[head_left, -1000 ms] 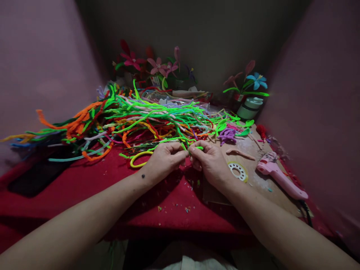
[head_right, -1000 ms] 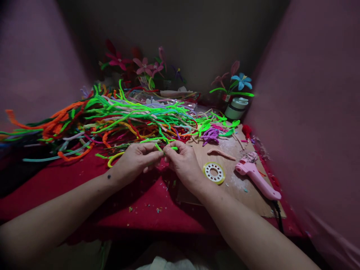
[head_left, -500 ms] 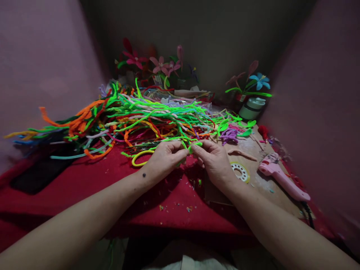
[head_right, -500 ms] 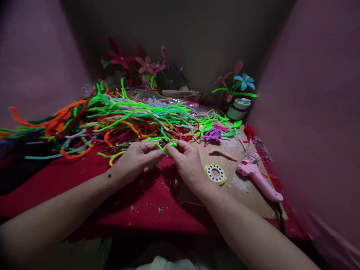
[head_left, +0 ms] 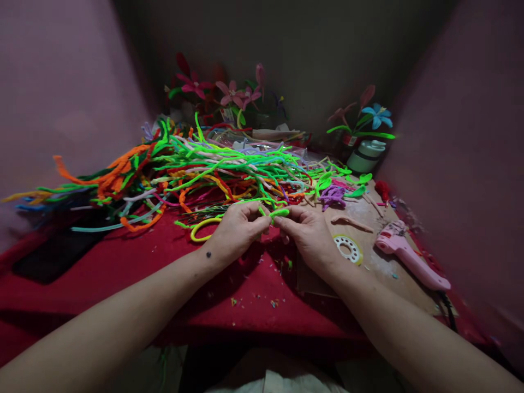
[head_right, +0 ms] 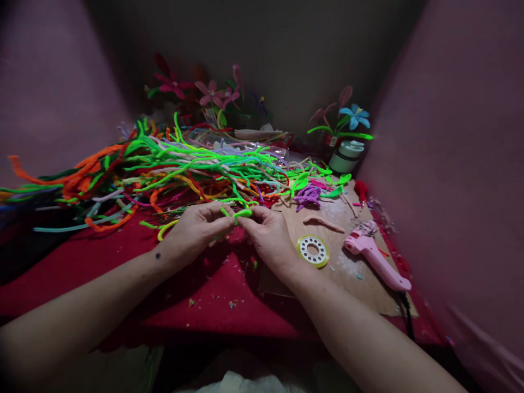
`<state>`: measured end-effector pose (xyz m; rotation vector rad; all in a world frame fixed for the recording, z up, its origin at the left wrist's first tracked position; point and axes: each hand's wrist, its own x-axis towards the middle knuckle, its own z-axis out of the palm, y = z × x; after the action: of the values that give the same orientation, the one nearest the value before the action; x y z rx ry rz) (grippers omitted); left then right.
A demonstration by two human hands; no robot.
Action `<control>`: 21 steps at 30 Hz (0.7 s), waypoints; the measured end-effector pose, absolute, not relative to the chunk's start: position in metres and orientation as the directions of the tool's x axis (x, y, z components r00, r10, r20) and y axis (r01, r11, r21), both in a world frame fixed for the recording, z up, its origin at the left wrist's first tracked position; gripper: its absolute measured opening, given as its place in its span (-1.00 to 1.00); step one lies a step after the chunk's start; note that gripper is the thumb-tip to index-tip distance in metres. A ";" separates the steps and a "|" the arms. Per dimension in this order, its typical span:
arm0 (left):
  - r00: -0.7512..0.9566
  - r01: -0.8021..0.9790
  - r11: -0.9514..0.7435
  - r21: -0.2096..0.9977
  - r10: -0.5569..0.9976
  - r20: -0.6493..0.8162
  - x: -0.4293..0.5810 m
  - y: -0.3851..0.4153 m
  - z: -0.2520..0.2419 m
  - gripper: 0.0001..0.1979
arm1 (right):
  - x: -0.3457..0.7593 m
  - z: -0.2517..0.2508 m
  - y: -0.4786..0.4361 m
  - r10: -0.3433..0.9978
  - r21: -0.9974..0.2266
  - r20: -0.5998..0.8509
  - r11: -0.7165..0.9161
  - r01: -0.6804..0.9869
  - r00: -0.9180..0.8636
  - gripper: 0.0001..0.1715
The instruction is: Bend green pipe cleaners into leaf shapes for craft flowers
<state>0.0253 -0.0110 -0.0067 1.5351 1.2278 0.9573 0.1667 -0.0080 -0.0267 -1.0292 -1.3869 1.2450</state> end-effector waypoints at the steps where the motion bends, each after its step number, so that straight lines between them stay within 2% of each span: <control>1: 0.193 0.259 -0.078 0.963 0.981 0.027 0.025 -0.011 -0.007 -0.90 | 0.166 -0.027 -0.008 0.980 -0.995 0.103 0.102 -0.014 -0.170 -0.87; 6: 0.168 0.199 -0.079 0.977 0.985 0.045 0.026 -0.010 -0.016 -0.89 | 0.165 -0.027 -0.009 0.988 -0.998 0.040 0.046 0.033 -0.152 -0.81; 12: 0.174 0.181 -0.077 0.981 0.984 0.045 0.028 -0.009 -0.023 -0.91 | 0.165 -0.026 -0.009 0.989 -1.000 0.013 0.014 -0.001 -0.147 -0.88; 17: 0.161 0.172 -0.041 0.984 0.987 0.013 0.028 -0.010 -0.015 -0.83 | 0.165 -0.026 -0.007 0.993 -0.995 0.054 0.045 -0.087 -0.108 -0.84; 21: 0.213 0.219 0.011 0.976 0.975 -0.059 0.028 -0.012 -0.010 -0.77 | 0.169 -0.027 -0.004 0.989 -0.992 0.127 0.127 -0.006 -0.078 -0.83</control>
<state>0.0277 -0.0120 -0.0105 1.4352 1.2129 0.9079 0.1689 -0.0044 -0.0273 -1.0762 -1.3229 1.1710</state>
